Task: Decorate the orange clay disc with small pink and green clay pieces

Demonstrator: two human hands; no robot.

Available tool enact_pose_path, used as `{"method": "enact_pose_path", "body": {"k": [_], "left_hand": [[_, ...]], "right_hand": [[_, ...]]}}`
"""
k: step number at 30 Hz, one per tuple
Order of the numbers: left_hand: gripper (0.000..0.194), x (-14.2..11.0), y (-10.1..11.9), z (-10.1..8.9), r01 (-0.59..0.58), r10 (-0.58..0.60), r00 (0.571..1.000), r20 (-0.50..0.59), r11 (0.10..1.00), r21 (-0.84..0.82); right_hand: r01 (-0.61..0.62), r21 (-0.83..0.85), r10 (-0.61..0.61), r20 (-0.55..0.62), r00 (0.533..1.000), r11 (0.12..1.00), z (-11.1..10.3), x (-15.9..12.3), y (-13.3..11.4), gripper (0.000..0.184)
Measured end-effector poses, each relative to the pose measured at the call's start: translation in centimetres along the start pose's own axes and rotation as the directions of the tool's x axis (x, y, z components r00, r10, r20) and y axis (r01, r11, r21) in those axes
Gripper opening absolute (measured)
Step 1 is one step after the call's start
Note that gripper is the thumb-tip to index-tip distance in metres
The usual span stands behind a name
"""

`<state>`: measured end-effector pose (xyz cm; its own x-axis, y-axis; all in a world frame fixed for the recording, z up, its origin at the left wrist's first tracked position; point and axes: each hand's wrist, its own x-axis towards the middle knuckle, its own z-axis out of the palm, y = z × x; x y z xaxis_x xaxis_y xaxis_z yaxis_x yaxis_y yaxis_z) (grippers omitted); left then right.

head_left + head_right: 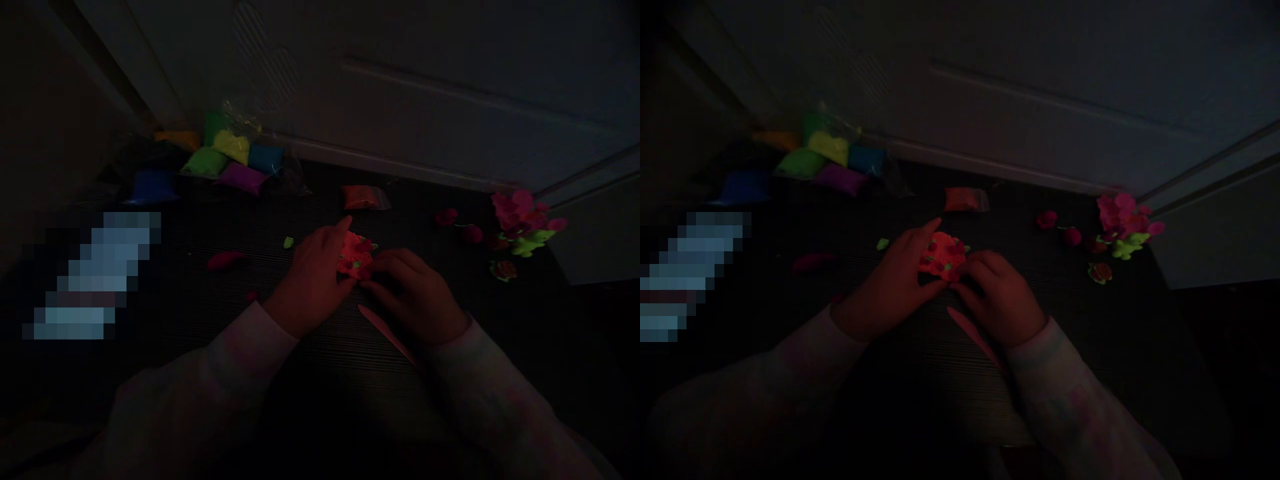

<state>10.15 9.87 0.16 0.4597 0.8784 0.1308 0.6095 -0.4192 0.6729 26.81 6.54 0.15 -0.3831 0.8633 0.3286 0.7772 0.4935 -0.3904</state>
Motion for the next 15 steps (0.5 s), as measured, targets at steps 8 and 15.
{"method": "enact_pose_path", "body": {"k": [8,15], "left_hand": [[0.068,-0.06,-0.25,0.27,-0.016,0.016,1.000,-0.022,1.000,0.001],[0.068,-0.06,-0.16,0.23,-0.002,0.002,1.000,-0.021,1.000,0.000]], "right_hand": [[0.014,-0.046,-0.013,0.021,1.000,0.999,0.18,-0.05,0.21,0.009],[-0.017,-0.032,0.018,0.018,1.000,0.999,0.00,-0.16,-0.09,0.016]]}}
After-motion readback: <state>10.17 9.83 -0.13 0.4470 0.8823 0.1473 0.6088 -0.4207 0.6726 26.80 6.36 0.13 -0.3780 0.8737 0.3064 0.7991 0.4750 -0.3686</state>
